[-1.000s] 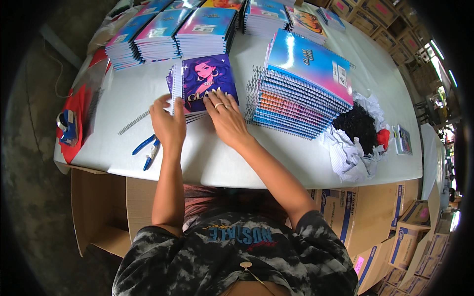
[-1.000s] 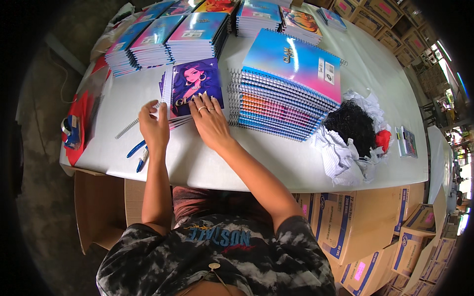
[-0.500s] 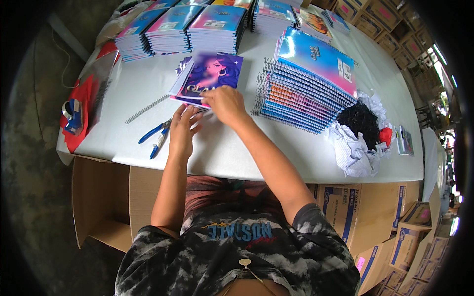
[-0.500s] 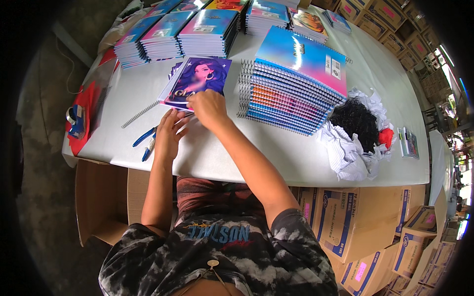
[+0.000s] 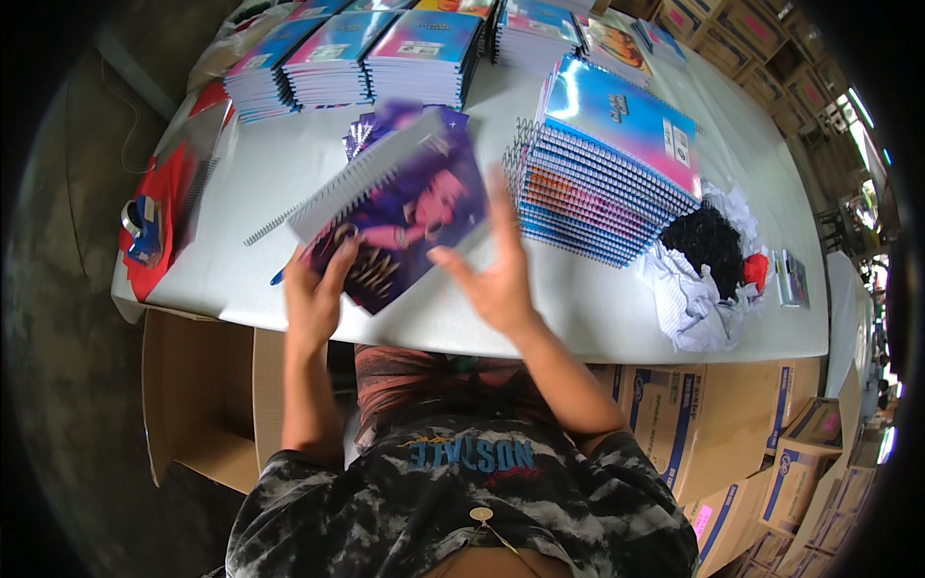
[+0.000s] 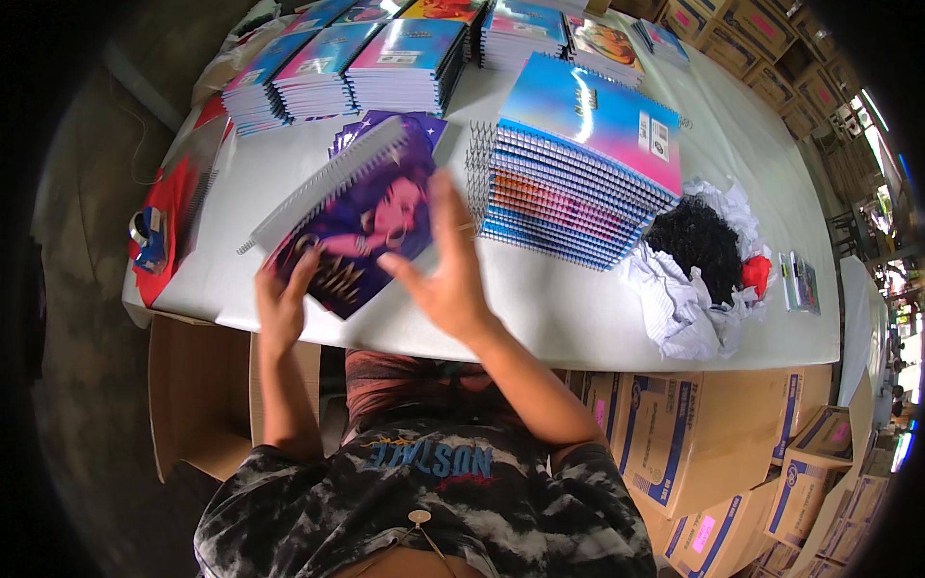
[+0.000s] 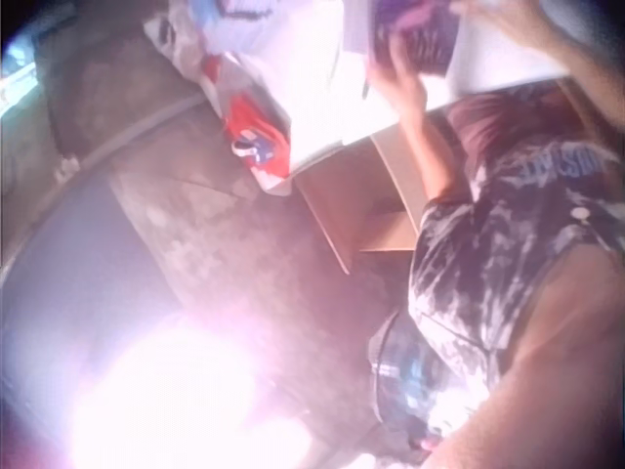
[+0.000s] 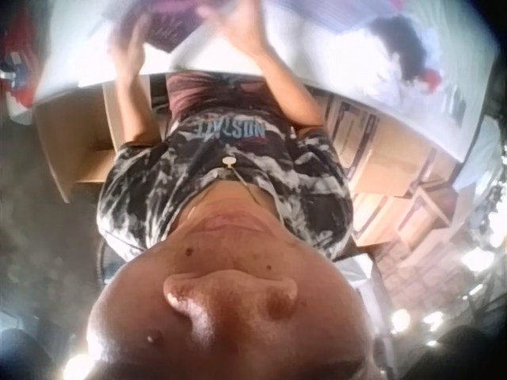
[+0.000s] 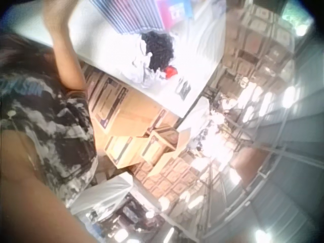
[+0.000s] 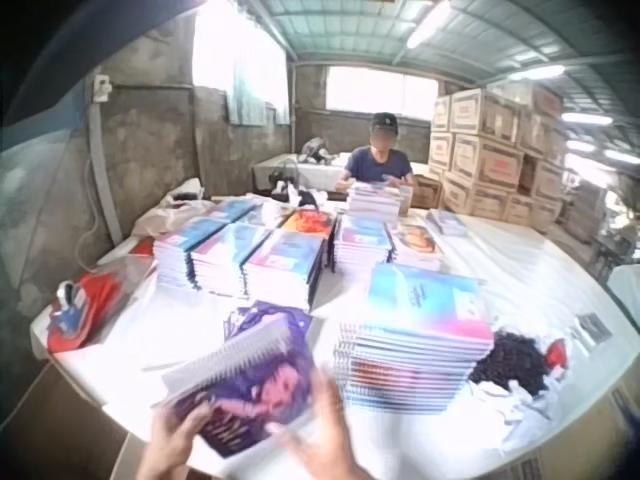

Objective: The person assembles spiral-bound notebooks by inserting metal spiral coils into the punched holes of stacked paper. They pick up a coil, align it with the holes, and press it into place, repeating this process for multiple notebooks.

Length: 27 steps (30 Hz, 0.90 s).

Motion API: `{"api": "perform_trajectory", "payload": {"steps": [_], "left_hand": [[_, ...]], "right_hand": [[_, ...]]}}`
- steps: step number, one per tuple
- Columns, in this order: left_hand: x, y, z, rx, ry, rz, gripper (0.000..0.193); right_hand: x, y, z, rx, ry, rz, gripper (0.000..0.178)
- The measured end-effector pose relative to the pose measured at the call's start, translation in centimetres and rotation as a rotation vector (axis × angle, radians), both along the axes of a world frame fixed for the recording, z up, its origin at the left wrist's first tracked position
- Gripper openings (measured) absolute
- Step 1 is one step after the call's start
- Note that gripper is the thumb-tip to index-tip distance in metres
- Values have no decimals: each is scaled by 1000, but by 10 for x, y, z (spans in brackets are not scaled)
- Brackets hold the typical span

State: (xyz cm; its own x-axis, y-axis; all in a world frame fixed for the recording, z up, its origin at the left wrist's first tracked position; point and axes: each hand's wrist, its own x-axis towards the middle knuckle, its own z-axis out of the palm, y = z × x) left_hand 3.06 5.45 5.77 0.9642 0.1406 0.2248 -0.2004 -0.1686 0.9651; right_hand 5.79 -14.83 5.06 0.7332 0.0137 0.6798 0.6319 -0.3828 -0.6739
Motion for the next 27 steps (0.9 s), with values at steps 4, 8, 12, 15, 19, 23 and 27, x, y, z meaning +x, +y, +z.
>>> {"api": "perform_trajectory", "payload": {"steps": [4, 8, 12, 15, 19, 23, 27], "left_hand": [[-28, 11, 26, 32, 36, -278, 12], [5, -7, -38, 50, 107, -253, 22], [12, -17, -60, -219, 175, -228, 27], [9, -17, -76, 144, 31, -171, 29], [58, 41, -69, 952, -200, 118, 30], [105, 89, -69, 1329, 43, 292, 36], [109, 88, -42, 787, 60, 116, 31]], "right_hand": [[-13, -41, 10, 646, 460, 563, 55], [-12, -60, -48, 410, 510, 410, 17], [-18, -56, -47, 418, 522, 416, 20], [-25, -61, -46, 341, 564, 379, 18], [-24, -65, -55, 231, 467, 412, 14], [-16, -60, -55, 311, 468, 471, 21], [-17, -60, -44, 333, 384, 466, 24]]}}
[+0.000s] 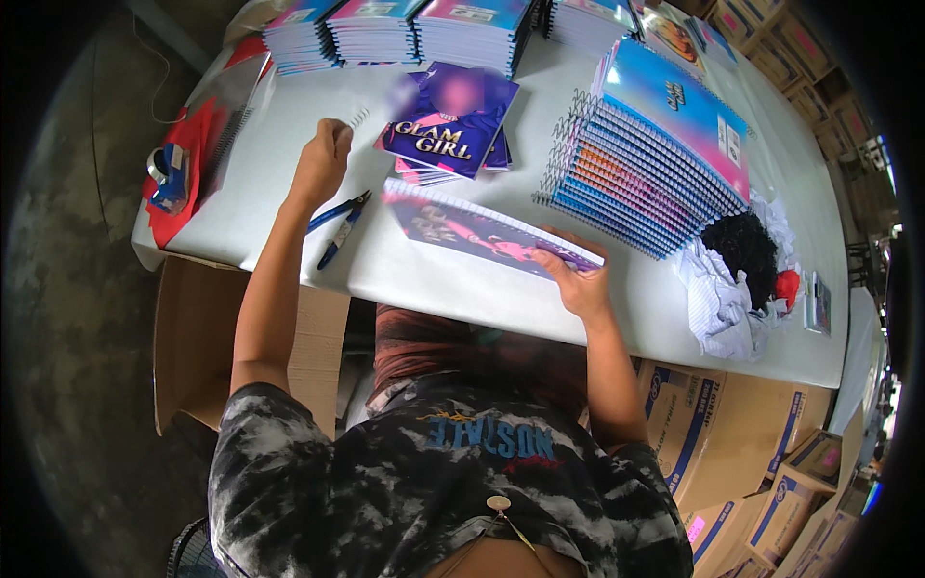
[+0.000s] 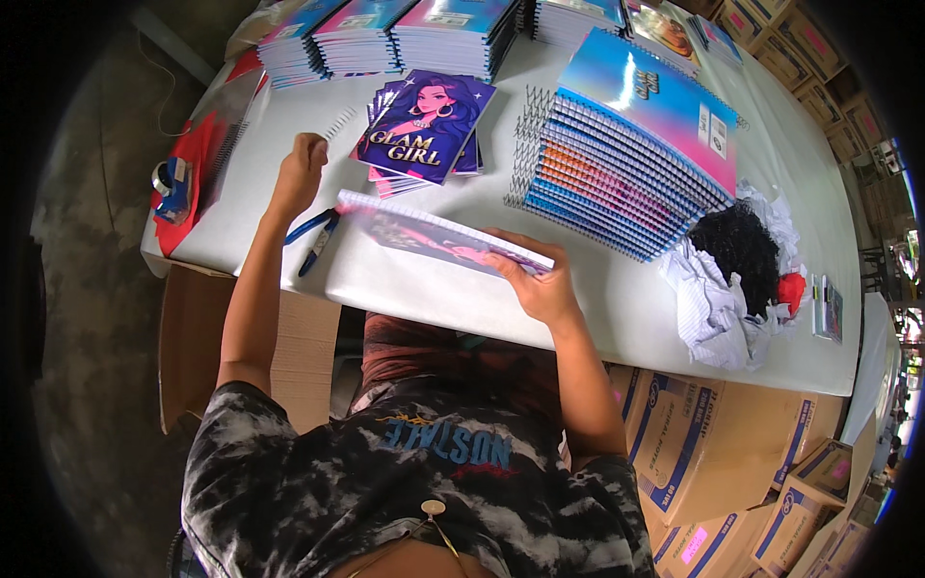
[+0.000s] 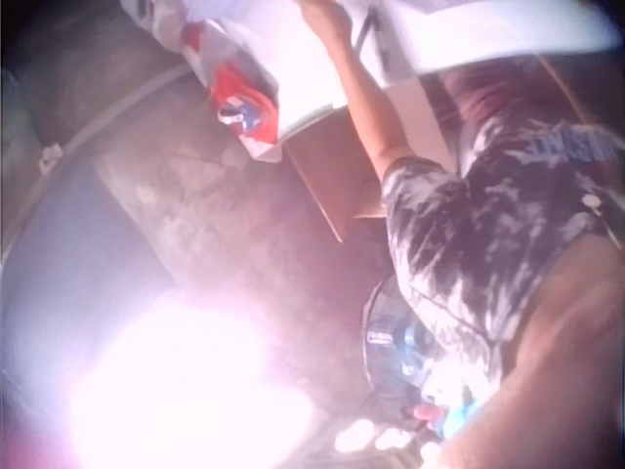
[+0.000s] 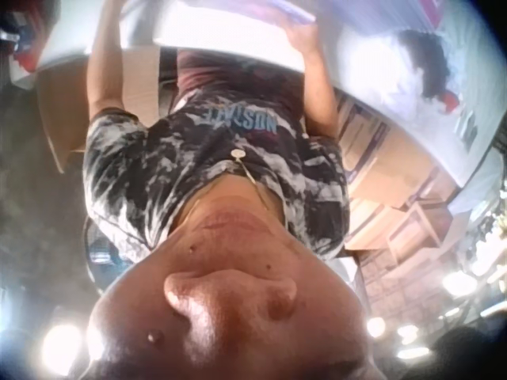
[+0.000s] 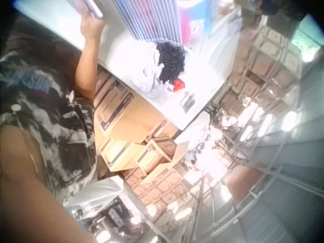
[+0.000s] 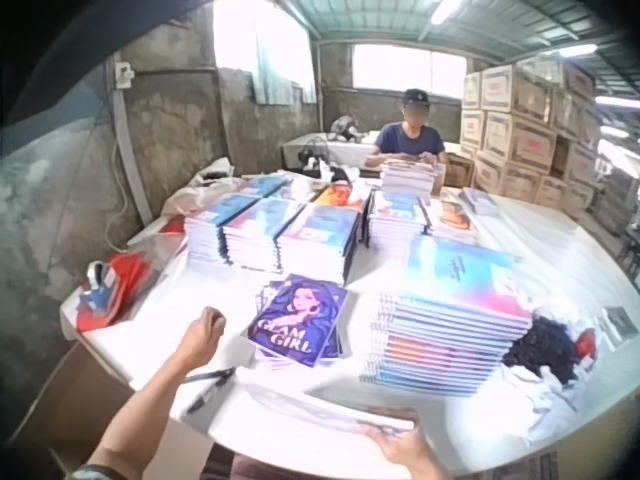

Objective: The person assembles spiral-bound notebooks by inserting metal spiral coils into the punched holes of stacked paper. They pick up a coil, align it with the holes, and press it into place, repeating this process for multiple notebooks.

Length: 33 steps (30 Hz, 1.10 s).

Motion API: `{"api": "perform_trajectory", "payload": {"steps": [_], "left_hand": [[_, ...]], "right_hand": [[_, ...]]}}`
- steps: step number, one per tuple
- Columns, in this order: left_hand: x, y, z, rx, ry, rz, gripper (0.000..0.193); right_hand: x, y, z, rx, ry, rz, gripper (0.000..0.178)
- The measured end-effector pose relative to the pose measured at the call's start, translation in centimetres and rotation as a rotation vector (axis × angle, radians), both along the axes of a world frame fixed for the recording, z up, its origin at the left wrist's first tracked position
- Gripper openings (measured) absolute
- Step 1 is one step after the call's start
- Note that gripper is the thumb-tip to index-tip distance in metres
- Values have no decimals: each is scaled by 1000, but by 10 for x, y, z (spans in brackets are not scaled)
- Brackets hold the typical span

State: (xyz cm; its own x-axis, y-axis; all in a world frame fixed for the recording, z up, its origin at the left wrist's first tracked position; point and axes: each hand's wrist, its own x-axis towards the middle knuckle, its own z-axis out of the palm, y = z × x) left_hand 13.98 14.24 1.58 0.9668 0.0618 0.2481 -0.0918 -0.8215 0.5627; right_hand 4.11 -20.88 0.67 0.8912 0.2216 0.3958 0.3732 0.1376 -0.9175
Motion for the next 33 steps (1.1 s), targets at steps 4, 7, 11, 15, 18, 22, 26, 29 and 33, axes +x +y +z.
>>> {"api": "perform_trajectory", "payload": {"steps": [4, 7, 11, 15, 18, 22, 26, 29, 33], "left_hand": [[-43, -35, 49, -447, -25, -325, 32], [-71, -59, 69, -492, 188, -304, 47], [-69, -60, 54, -463, 134, -344, 36], [-64, -64, 53, -438, 108, -313, 30], [-61, -66, 53, -449, 94, -293, 28], [-58, -66, 55, -471, 140, -273, 28], [-58, -67, 63, -422, 92, -319, 30], [-55, -67, 72, -426, 162, -341, 25], [-46, -57, 80, -500, 257, -563, 22]], "right_hand": [[3, -7, -2, -6, 32, -97, 23], [7, -6, -5, 2, 40, -135, 24], [9, -6, -6, -10, 23, -124, 25], [7, -5, -1, -21, 44, -104, 25], [8, -8, -2, -42, 27, -97, 26], [8, -9, -3, -61, -23, -99, 27], [7, -12, -3, -90, -52, -96, 25], [7, -12, 4, -133, -114, -64, 24], [7, -15, 11, -168, -154, -26, 24]]}}
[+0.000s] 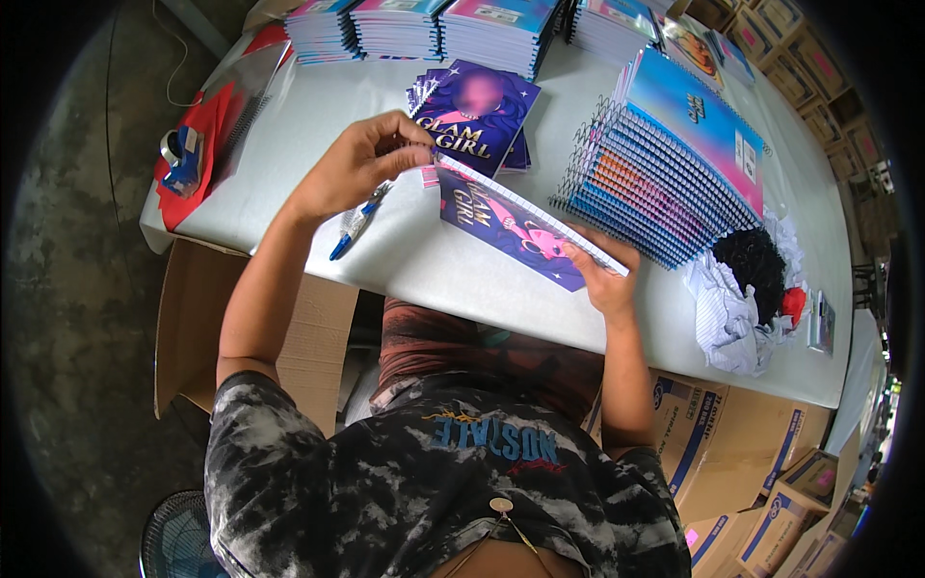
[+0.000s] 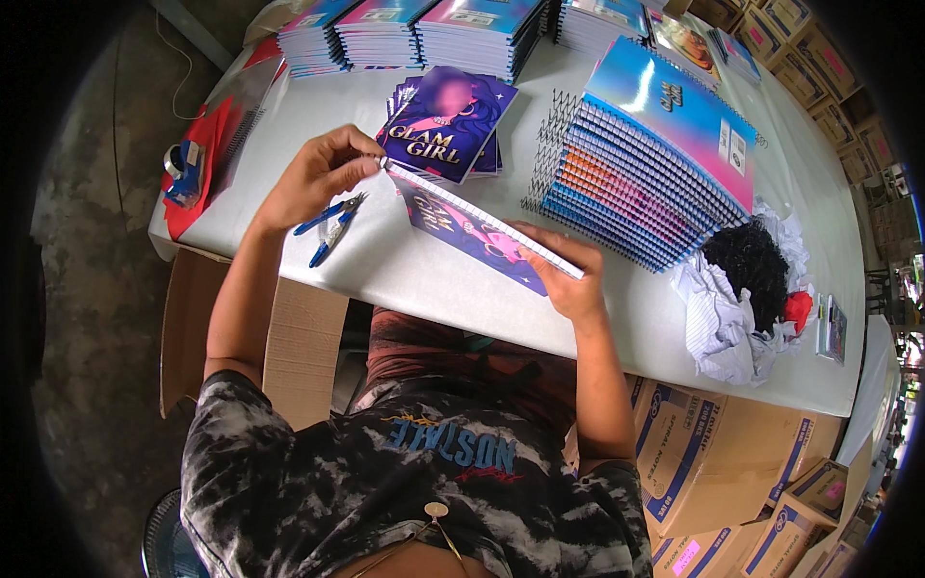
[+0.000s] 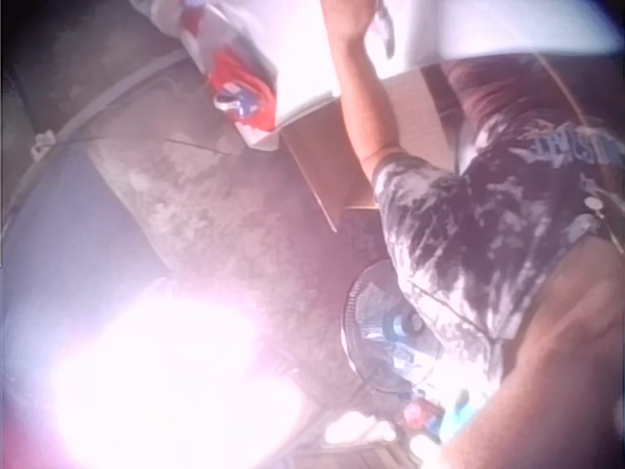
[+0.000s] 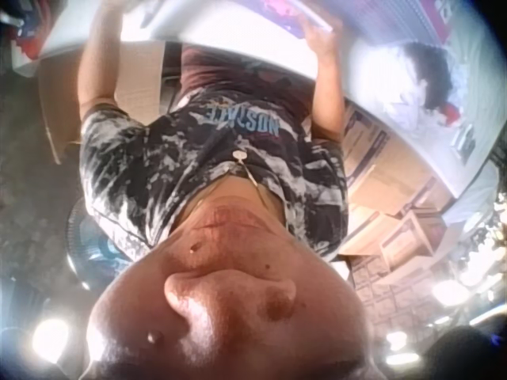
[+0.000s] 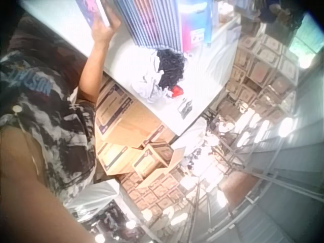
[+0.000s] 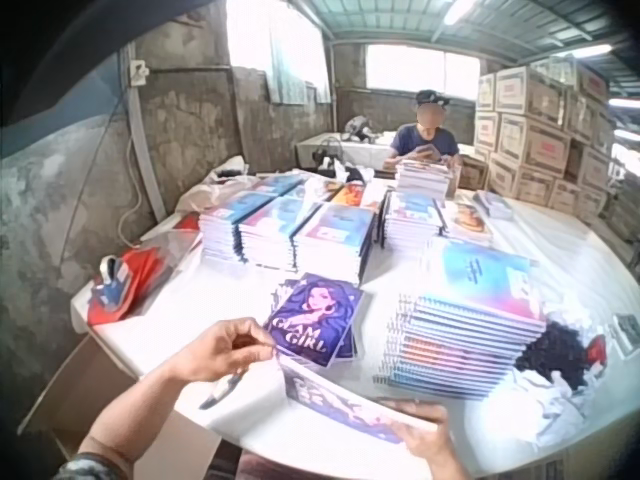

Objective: The person assembles spiral-bound notebooks by inserting metal spiral coils into the punched holes of stacked paper. They pick up a coil, align it with the holes, and press it into place, repeating this process for multiple notebooks.

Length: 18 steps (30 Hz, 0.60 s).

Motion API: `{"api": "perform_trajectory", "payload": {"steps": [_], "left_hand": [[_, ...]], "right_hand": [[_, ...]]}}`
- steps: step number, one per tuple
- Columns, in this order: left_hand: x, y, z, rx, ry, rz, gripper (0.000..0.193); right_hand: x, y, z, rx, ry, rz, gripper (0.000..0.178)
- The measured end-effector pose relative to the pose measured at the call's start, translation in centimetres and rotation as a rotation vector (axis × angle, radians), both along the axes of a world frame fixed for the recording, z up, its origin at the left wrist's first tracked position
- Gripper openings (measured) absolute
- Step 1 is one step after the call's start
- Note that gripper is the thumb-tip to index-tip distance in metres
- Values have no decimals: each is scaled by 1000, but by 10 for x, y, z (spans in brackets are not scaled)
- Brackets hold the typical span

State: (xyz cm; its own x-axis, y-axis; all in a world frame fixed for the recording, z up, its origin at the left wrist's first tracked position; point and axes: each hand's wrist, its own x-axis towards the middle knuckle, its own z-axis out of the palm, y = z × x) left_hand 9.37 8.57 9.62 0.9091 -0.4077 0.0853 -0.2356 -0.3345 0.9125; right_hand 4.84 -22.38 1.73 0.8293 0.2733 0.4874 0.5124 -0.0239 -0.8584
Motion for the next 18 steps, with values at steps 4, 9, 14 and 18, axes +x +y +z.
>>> {"api": "perform_trajectory", "payload": {"steps": [4, 9, 14, 18], "left_hand": [[-1, -8, 23, 265, -297, -71, 21], [0, -20, 51, 781, -265, -113, 33], [-6, -23, 38, 969, -612, -213, 29], [-3, -28, 24, 960, -898, 64, 69]], "right_hand": [[-2, 6, 7, 142, 134, -11, 23], [-6, 6, 1, -79, 45, -46, 26], [-5, 12, -4, -123, -190, -69, 35], [-10, 18, -6, -123, -263, -115, 41]]}}
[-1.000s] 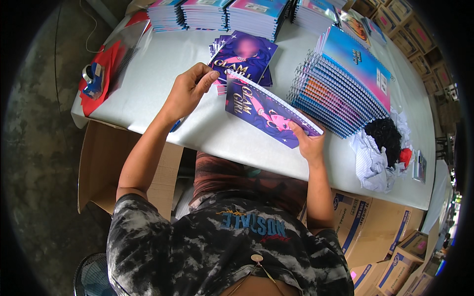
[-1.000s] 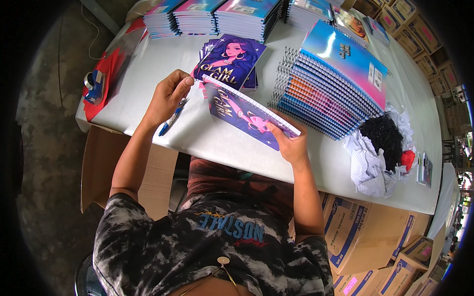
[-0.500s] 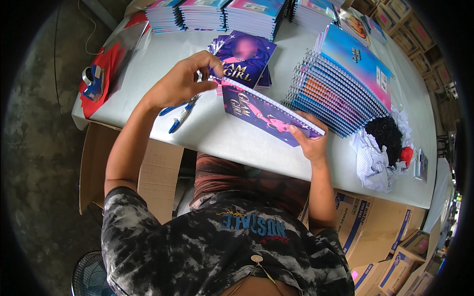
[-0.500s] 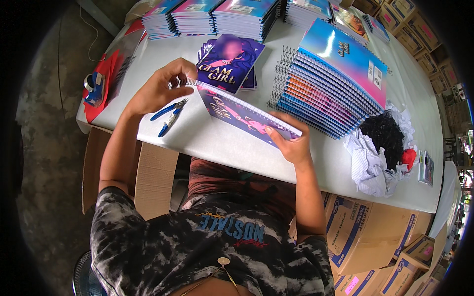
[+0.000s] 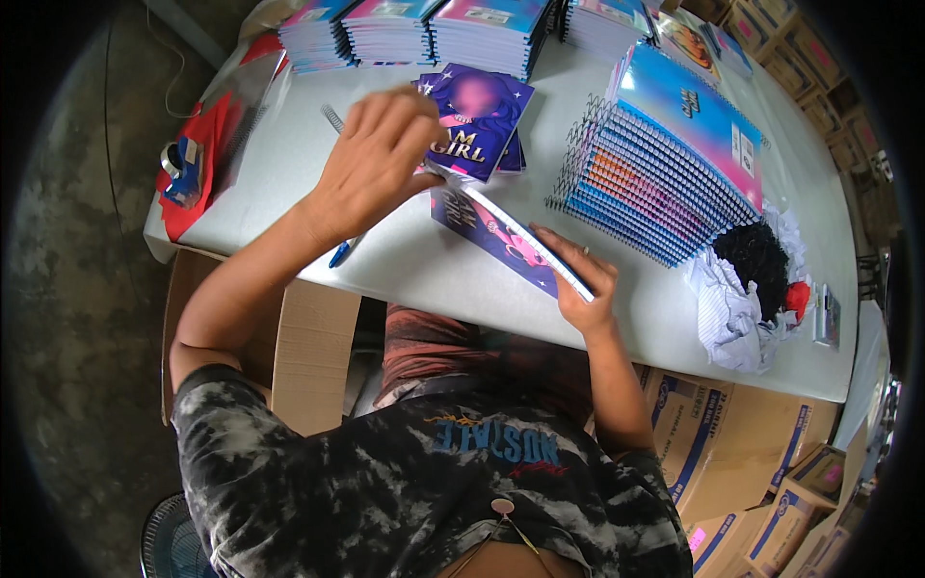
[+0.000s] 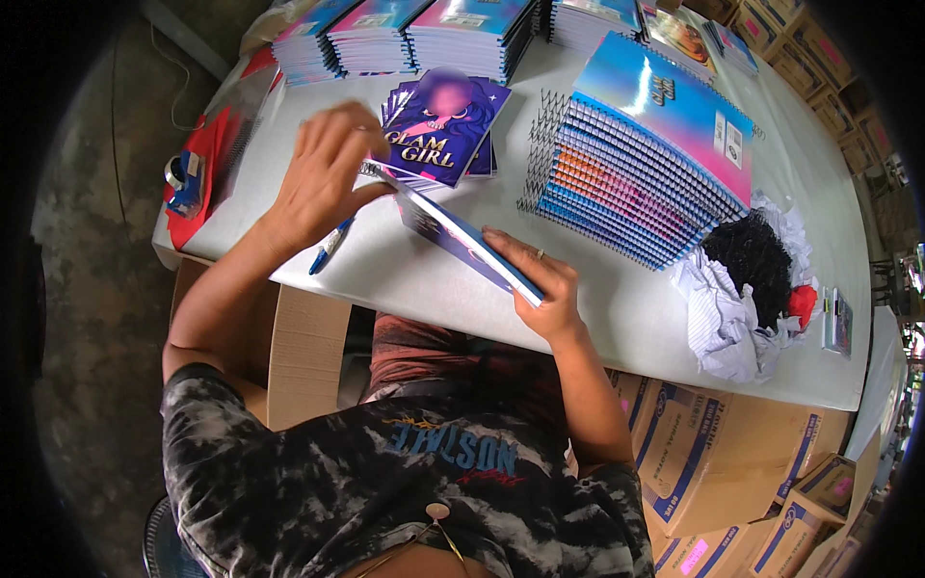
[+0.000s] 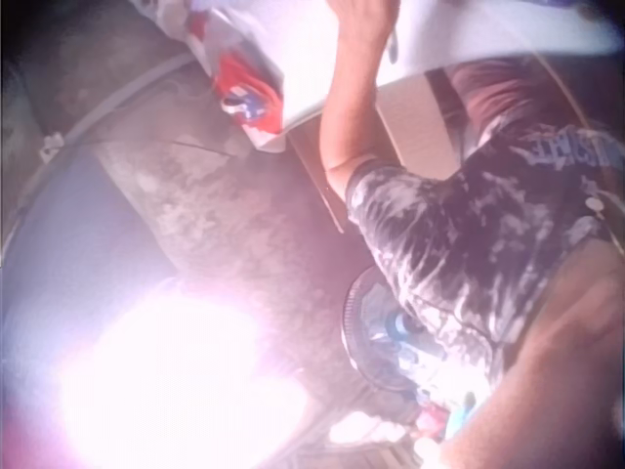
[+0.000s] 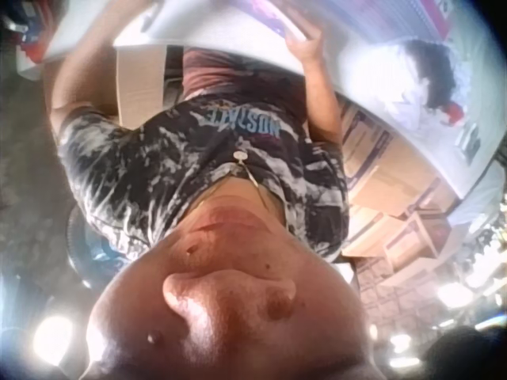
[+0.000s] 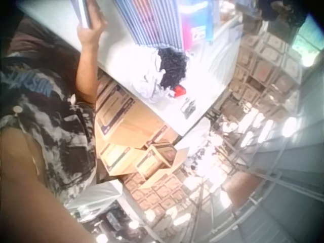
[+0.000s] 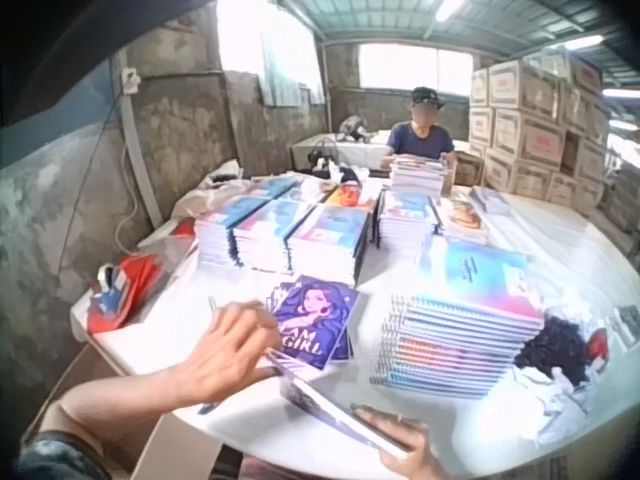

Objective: The person assembles spiral-bound notebooks by inserting metal spiral coils into the punched holes of stacked paper. They pick up a coil, align it with the holes, and press it into place, repeating this process for multiple notebooks.

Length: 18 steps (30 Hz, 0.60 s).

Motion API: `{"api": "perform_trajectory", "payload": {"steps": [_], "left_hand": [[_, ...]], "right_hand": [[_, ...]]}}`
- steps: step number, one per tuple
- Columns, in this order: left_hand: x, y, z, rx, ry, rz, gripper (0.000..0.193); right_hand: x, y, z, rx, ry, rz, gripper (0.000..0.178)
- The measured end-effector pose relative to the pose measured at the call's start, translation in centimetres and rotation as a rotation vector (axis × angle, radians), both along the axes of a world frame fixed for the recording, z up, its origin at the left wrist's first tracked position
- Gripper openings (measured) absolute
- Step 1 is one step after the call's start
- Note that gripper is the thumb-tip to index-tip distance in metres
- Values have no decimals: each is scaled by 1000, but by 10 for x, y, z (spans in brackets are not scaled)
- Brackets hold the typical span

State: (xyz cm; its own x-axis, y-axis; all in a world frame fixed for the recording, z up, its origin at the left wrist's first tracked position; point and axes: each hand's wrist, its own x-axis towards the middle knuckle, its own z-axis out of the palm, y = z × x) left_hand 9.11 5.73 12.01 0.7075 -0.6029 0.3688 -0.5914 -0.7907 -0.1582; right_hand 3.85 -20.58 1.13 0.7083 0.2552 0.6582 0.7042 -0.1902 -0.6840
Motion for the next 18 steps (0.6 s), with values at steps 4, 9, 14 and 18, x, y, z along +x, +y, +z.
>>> {"api": "perform_trajectory", "payload": {"steps": [4, 9, 14, 18], "left_hand": [[-24, 16, -104, -52, -157, -3, 104], [2, 14, -64, -199, -744, -58, 108], [-53, 14, -164, -96, -170, -144, 106], [-44, 2, -125, -314, -346, -123, 99]], "right_hand": [[-9, 9, -1, 14, 10, -29, 40], [-16, 8, -3, -17, -89, -18, 35], [-18, 16, -5, -21, -136, -53, 31], [-18, 18, 5, -11, -177, 64, 29]]}}
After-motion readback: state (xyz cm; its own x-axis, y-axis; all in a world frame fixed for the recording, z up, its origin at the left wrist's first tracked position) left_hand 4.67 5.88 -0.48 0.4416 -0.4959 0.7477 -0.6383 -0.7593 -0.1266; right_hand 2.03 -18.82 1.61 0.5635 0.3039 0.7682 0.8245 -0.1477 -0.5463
